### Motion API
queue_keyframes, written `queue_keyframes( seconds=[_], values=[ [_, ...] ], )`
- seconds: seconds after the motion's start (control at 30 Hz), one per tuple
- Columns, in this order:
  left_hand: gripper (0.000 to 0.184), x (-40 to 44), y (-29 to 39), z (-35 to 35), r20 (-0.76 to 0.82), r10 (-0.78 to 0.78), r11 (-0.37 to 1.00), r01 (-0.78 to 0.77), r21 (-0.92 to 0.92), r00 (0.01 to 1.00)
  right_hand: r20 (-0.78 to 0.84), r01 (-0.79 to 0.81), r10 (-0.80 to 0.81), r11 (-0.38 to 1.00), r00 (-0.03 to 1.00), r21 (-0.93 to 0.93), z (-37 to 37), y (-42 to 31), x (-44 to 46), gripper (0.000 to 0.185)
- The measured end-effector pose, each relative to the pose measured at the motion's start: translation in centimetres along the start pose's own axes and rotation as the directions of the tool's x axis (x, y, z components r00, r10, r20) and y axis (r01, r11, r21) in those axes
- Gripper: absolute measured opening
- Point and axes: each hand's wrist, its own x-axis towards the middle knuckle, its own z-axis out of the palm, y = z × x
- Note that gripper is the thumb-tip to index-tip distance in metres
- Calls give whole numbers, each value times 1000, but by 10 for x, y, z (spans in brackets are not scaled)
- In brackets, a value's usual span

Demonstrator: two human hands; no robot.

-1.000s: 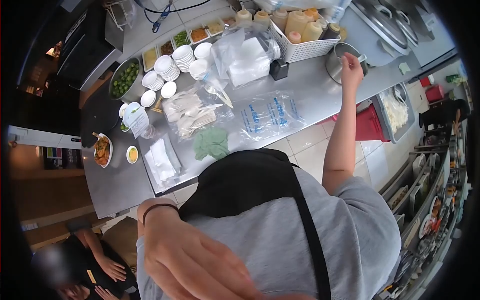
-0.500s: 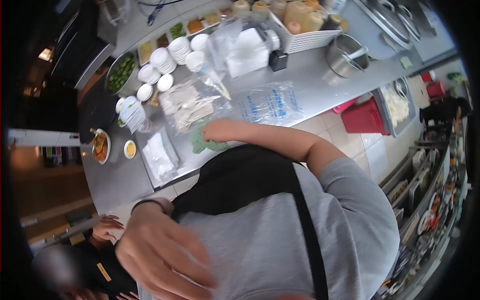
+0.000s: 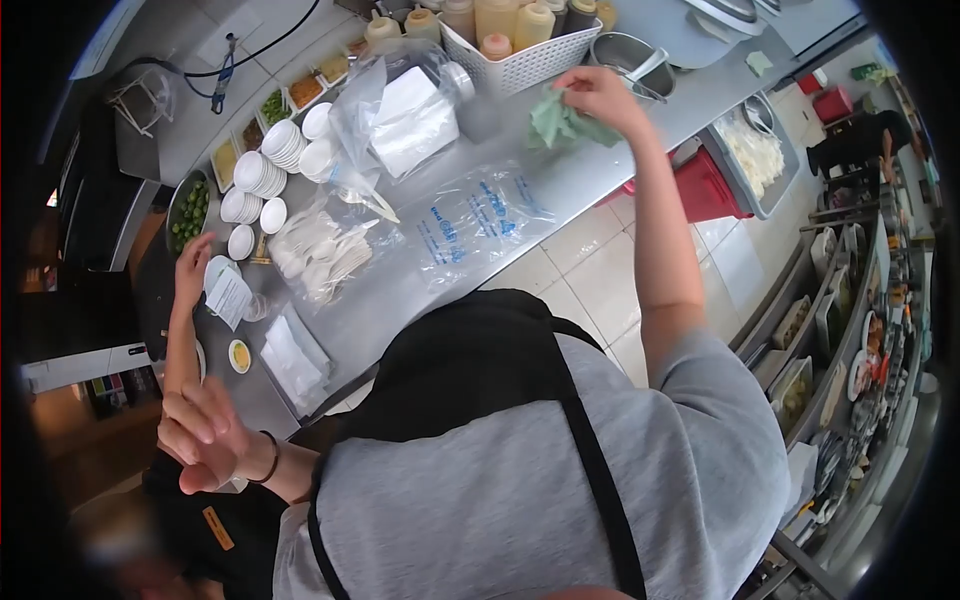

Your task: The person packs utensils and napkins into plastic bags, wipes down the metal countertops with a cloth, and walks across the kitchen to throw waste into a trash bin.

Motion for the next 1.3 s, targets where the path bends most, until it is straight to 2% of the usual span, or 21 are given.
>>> queue_keyframes(
  seconds=[0.1,0.17,0.23,0.3,0.33,0.4,0.47,0.53,0.6,0.63,0.67,0.7,0.73,0.77,0.8,0.9,0.97,1.07,1.13,1.27,1.3],
  values=[
    [33,12,-9,9,29,-14,1000,14,22,999,-110,-129,88,884,990,-449,54,113,36,31],
    [36,19,-16,12,91,-28,999,25,40,995,-102,-184,154,794,983,-580,101,180,42,37],
    [39,26,-23,16,147,-81,992,67,103,986,-151,-243,196,644,969,-725,122,148,16,45],
    [40,33,-34,19,190,-105,986,77,146,976,-82,-44,-34,612,996,-790,148,132,-10,48],
    [41,36,-39,20,212,-116,982,81,168,970,-85,-50,-29,613,996,-788,150,137,-23,48],
    [38,41,-45,20,217,-178,976,145,160,960,-81,101,-199,757,977,-646,139,160,-45,50],
    [36,45,-50,22,224,-205,973,174,153,953,-193,-41,-79,836,978,-547,88,216,-54,52],
    [37,45,-52,21,213,-224,962,181,205,951,-354,-225,-5,766,935,-603,42,271,-65,52],
    [37,45,-55,19,202,-231,955,183,233,952,-533,-454,153,740,832,-496,23,265,-79,53],
    [37,44,-56,20,198,-234,954,185,235,952,-530,-467,191,759,826,-453,29,261,-82,49],
    [37,44,-58,21,191,-236,953,188,239,953,-481,-453,158,664,863,-595,41,260,-84,50],
    [37,45,-60,21,184,-235,952,189,239,954,-418,-318,13,671,908,-669,57,230,-98,50],
    [37,46,-61,22,180,-231,954,186,237,956,-454,-292,4,771,891,-566,82,204,-112,51],
    [37,46,-63,23,171,-230,953,186,238,958,-394,-216,-55,763,917,-609,109,200,-127,51],
    [38,46,-64,23,163,-229,953,186,240,960,-368,-170,-25,856,930,-489,126,167,-146,51],
    [38,48,-67,27,155,-234,951,192,243,960,-332,-20,-131,909,934,-416,134,108,-178,47],
    [38,49,-70,28,144,-229,950,188,249,963,-63,-275,276,961,959,19,111,91,-178,37],
    [39,50,-72,29,132,-230,948,191,256,964,-245,-234,266,960,932,153,62,104,-128,29],
    [39,50,-75,33,119,-231,944,193,266,966,-483,-112,128,992,866,62,34,103,-78,26],
    [40,50,-75,44,82,-237,930,202,307,968,-427,-167,96,977,899,-132,66,160,10,24],
    [40,51,-76,46,65,-238,925,206,319,969,-424,-208,4,877,905,-434,91,168,25,26]
  ],
)
